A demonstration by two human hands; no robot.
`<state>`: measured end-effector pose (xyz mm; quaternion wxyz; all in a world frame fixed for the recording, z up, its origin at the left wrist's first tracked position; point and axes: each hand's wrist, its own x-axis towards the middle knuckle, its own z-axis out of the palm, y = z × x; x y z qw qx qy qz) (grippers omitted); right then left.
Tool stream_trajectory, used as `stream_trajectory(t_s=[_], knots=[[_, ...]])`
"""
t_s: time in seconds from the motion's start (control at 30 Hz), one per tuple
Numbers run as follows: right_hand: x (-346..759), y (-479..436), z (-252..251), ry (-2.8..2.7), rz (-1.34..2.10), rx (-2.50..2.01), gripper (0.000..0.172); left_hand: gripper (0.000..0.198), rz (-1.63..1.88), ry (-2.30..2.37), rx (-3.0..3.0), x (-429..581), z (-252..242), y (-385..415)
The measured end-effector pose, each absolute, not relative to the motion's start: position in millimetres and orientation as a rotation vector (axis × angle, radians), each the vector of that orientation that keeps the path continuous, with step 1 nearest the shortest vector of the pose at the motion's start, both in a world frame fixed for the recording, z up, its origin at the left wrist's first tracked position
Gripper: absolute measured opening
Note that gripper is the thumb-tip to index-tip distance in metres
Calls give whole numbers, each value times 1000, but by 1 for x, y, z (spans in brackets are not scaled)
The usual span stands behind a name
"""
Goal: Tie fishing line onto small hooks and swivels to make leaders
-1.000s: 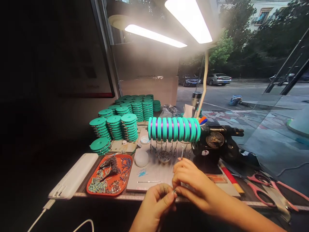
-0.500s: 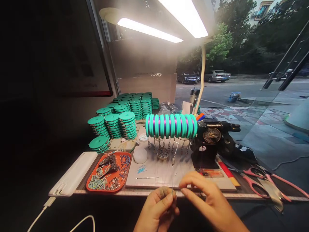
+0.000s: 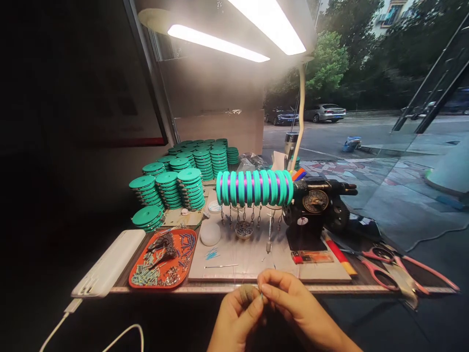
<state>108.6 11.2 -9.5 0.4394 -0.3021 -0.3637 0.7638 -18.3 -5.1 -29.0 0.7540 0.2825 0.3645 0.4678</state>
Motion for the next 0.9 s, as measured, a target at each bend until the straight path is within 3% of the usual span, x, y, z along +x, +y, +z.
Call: stream_trajectory(t_s=[0.43,0.6,0.77,0.9], knots=[[109,9,-10,-1008,1792,-806,27,23,1028,782,590,-15,-19,-5],[119,-1,0,-1128,1554,-946,25,26,1035,891,603,-16,-11,-11],[170,-7,-12,-1119,858,-1362,29,23,1094,946,529,-19,8,-21],[188,-14,-43,-1162,922,-1507,30,22,1107,908,500,-18,18,-25]])
